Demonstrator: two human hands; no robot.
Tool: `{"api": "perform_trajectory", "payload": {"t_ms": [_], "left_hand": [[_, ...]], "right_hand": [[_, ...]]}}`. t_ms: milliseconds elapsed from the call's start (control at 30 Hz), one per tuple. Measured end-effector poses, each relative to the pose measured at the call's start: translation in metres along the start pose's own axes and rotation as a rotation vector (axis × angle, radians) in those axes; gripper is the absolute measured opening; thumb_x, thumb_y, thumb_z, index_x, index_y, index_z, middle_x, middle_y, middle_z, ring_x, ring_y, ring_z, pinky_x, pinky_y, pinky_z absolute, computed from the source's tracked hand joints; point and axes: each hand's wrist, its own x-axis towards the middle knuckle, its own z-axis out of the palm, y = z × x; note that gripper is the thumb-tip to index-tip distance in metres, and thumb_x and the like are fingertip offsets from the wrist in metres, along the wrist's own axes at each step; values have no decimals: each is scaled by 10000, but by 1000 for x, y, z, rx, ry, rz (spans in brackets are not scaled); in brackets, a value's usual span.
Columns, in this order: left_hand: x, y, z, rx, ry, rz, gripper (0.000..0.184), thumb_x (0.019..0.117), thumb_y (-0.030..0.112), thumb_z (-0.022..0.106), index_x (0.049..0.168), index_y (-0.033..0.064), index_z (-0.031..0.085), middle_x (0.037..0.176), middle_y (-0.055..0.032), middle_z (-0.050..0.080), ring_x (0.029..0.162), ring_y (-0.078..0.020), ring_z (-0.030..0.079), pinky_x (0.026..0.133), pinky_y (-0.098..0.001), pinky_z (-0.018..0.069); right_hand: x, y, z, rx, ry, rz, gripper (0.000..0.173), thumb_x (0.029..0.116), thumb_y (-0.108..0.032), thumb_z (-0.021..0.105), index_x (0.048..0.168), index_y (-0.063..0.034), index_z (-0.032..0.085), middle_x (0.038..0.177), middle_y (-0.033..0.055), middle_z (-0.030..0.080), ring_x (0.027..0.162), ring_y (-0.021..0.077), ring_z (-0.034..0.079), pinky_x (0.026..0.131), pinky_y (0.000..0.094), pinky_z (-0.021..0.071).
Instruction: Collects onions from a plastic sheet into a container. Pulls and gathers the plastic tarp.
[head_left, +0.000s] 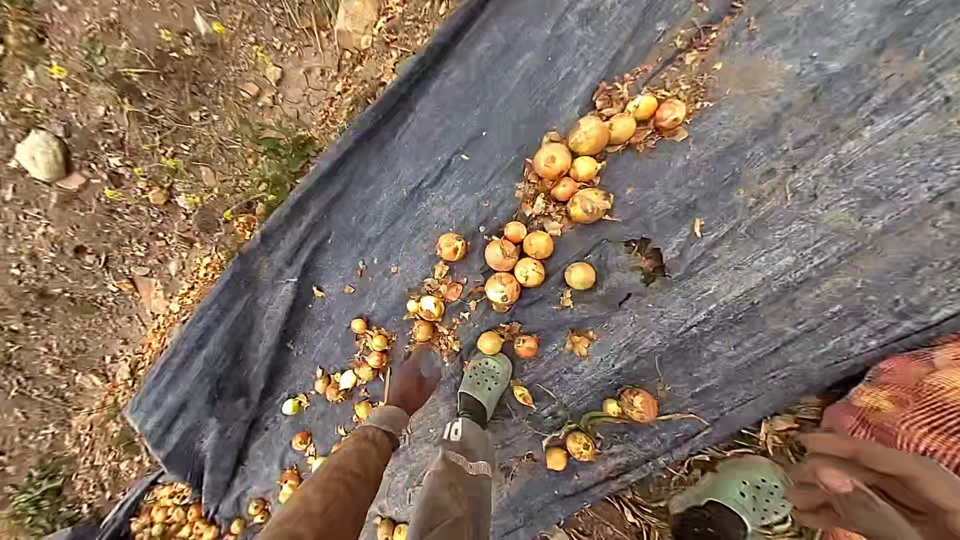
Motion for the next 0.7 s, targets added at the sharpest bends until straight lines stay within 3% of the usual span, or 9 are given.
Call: {"api": "perform_trajectory", "payload": {"t_ms": [100, 200, 267, 300, 333, 400, 500, 567, 700], "left_hand": [[101, -17, -8, 28, 163, 26, 646, 905, 279, 742, 1489, 129, 509, 1403, -252, 556, 1211, -408, 621, 1002, -594, 530], [170, -5, -5, 180, 56, 20, 641, 892, 358, 755, 1479, 221, 537, 1494, -257, 482, 1233, -471, 591, 947, -672, 521], [201, -4, 11, 292, -55, 18, 684, 883, 462, 760, 1494, 276, 513, 1558, -310, 365, 1208, -533, 578, 910, -705, 516], [212, -7, 17, 310, -94, 24, 714, 870, 486, 762, 1504, 292, 498, 1542, -334, 367, 1177, -543, 590, 893, -704, 521], [221, -11, 20, 274, -122, 31, 715, 854, 483, 771, 1491, 295, 506, 1501, -329, 423, 1167, -529, 599, 883, -701, 521], [224, -19, 16, 13, -173, 42, 639, 854, 438, 789, 1427, 251, 574, 1394, -232, 579, 1161, -428, 639, 886, -656, 543], [220, -5, -11, -591, -130, 31, 373, 957, 368, 671, 1240, 126, 646, 1094, -145, 696, 946, -277, 687, 791, -514, 577], [225, 22, -35, -627, 123, 105, 253, 941, 337, 678, 1065, 116, 688, 912, -88, 705, 809, -220, 682, 721, -478, 564], [264, 81, -73, -100, 200, 202, 842, 796, 417, 751, 1551, 297, 399, 1442, -172, 543, 1136, -373, 654, 845, -626, 561]], "right_hand": [[183, 82, 125, -275, 5, 114, 490, 985, -406, 670, 1425, -219, 565, 1241, 101, 688, 958, 306, 737, 782, 561, 634], [335, 94, 207, -586, -12, 10, 642, 932, -531, 692, 1468, -207, 552, 1419, 218, 561, 1282, 428, 556, 995, 690, 455], [393, 101, 253, -737, -2, 62, 721, 821, -601, 754, 1398, -194, 611, 1426, 274, 539, 1261, 505, 543, 941, 744, 441], [407, 103, 273, -805, 21, 126, 779, 733, -631, 798, 1357, -198, 625, 1493, 287, 469, 1221, 533, 558, 880, 749, 467], [414, 102, 290, -853, 44, 201, 868, 654, -653, 843, 1360, -209, 604, 1619, 287, 266, 1212, 576, 533, 825, 750, 484], [415, 104, 312, -900, 92, 261, 1056, 544, -679, 898, 1423, -220, 537, 1687, 259, -24, 1251, 639, 441, 778, 780, 468], [411, 120, 325, -902, 212, 157, 1131, 542, -705, 869, 1479, -203, 484, 1690, 251, -48, 1298, 634, 390, 817, 793, 434], [411, 134, 326, -901, 308, 92, 1119, 554, -799, 766, 1487, -250, 485, 1683, 271, 27, 1227, 576, 485, 813, 720, 473], [416, 150, 321, -911, 342, 18, 1112, 538, -878, 692, 1484, -329, 492, 1672, 282, 73, 1100, 502, 584, 739, 621, 526]]}}
